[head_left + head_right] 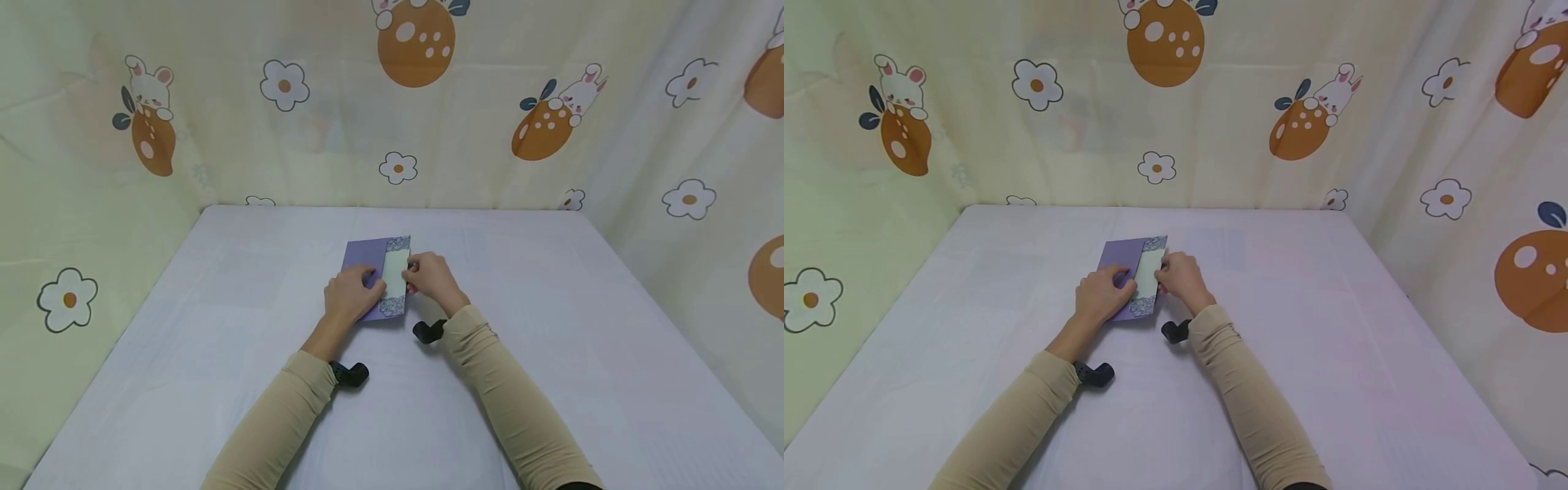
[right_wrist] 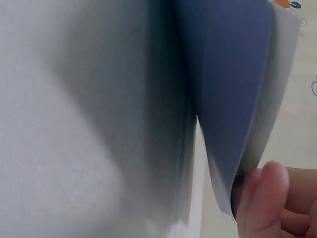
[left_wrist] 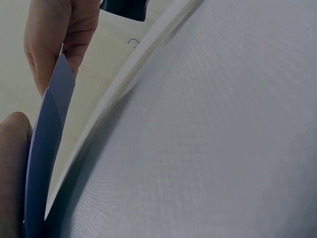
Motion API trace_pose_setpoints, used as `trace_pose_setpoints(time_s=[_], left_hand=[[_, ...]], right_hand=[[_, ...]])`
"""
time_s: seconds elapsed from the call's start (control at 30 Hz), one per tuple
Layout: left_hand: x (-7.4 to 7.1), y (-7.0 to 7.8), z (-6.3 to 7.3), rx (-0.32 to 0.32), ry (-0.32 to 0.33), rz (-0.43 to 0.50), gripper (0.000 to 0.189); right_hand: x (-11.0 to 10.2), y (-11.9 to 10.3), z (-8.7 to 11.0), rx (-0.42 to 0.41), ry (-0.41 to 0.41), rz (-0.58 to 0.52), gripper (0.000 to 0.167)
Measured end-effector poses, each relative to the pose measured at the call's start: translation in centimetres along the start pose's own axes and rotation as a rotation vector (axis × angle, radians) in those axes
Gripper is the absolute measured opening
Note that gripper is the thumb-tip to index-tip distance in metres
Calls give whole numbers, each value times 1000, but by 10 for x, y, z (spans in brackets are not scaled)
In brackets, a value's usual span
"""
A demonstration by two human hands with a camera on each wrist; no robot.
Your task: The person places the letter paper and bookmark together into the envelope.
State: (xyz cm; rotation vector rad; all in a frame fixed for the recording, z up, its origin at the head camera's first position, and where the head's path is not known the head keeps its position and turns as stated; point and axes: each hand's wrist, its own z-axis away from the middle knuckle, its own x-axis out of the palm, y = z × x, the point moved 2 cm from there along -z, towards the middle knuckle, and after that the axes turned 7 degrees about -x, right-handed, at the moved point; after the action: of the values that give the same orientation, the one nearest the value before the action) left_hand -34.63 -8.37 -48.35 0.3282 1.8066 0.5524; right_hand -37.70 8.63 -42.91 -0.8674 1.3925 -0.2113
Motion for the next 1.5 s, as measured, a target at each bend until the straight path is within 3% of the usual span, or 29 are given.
trace_pose_setpoints(time_s=[0.13, 0.23, 0.3, 0.47, 0.63, 0.7, 0.9, 1.07, 1.23, 1.5], left_hand=[[0, 0, 0, 0, -2, 5, 52], [0, 0, 0, 0, -1, 10, 53], [0, 0, 0, 2, 1, 11, 53], [1, 0, -1, 6, -2, 12, 54], [1, 1, -1, 4, -8, 10, 54], [0, 1, -1, 1, -10, 8, 54], [-1, 0, -1, -13, -11, 15, 54], [-1, 0, -1, -9, 3, 17, 54], [-2, 0, 0, -10, -6, 5, 54], [0, 0, 0, -6, 4, -12, 54]], right_hand=[[1, 1, 0, -17, -3, 7, 15], [0, 0, 0, -36, -1, 9, 11], [0, 1, 0, -39, -2, 0, 13], [0, 3, 0, -16, -24, -35, 36], [3, 2, -1, -5, 0, -45, 43], [4, 1, -1, -8, 16, -43, 39], [11, -2, -3, -36, 29, -20, 6], [16, -3, -4, -40, 37, 8, 8], [19, -3, -3, -22, 34, -4, 32], [22, -3, -3, -14, 35, -7, 43]])
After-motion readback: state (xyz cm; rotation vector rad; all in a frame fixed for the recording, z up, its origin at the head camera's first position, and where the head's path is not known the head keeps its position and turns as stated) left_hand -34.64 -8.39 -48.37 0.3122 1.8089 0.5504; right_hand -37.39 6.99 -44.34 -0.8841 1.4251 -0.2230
